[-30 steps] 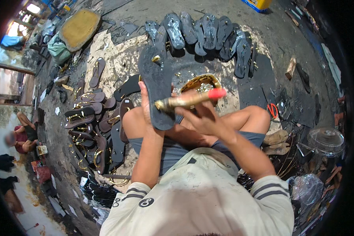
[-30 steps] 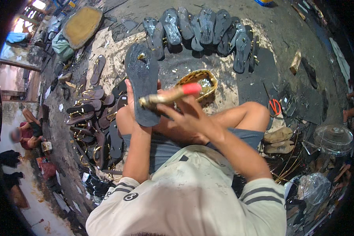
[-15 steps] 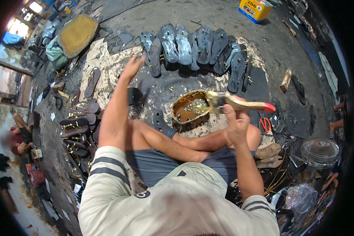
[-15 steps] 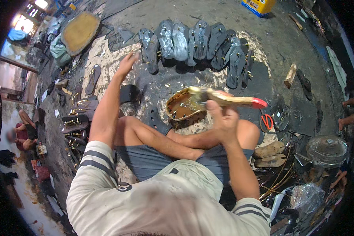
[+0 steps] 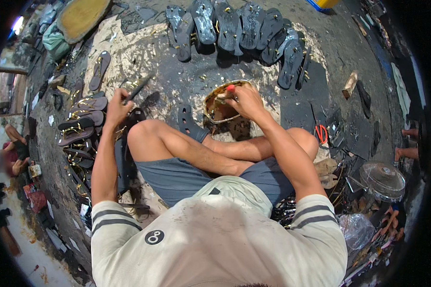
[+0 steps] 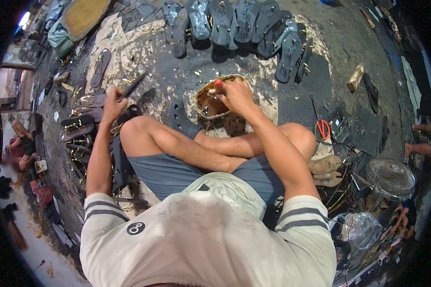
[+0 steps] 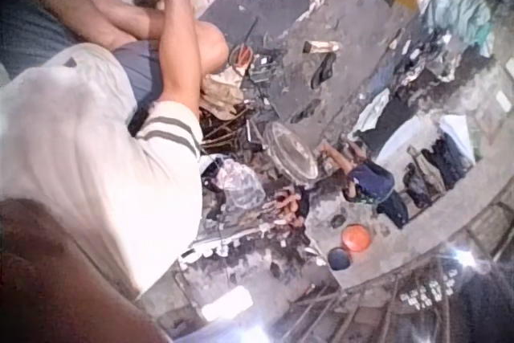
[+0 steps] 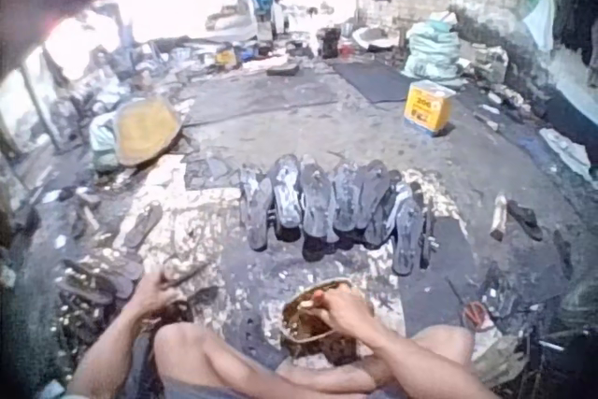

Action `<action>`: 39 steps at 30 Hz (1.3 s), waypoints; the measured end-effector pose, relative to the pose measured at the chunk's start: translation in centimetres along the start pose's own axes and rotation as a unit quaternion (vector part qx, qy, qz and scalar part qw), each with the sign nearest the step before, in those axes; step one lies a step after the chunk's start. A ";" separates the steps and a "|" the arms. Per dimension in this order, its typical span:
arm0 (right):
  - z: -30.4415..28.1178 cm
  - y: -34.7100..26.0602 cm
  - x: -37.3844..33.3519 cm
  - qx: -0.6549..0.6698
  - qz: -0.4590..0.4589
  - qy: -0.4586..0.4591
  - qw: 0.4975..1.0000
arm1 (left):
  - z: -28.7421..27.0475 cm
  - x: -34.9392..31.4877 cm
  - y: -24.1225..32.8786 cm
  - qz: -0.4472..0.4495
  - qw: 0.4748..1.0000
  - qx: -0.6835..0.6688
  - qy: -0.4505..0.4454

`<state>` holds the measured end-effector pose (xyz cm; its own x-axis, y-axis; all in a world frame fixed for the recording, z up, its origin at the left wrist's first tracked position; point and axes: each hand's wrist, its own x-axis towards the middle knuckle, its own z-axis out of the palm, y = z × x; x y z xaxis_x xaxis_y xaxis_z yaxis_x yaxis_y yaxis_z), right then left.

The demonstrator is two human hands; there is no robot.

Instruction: The person sits on the floor and repeatedly applies a brownish liquid to the soles of black sandals using a brush. They pick up sandals from a pile, brush the sole, and place them back down, continuing the process for multiple units.

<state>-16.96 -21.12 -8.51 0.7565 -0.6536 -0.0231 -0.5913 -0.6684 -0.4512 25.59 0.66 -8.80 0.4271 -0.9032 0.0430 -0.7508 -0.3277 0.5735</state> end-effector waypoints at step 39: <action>-6.5 -18.4 -4.7 0.381 -0.148 0.256 0.876 | 3.2 -16.8 28.5 -0.074 0.601 -0.795 -0.003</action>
<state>-11.48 -8.07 5.66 0.5050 -0.6956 0.5110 0.1155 -0.5323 -0.8386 -4.56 5.67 4.21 0.4239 -0.8995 -0.1059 0.7300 0.2701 0.6278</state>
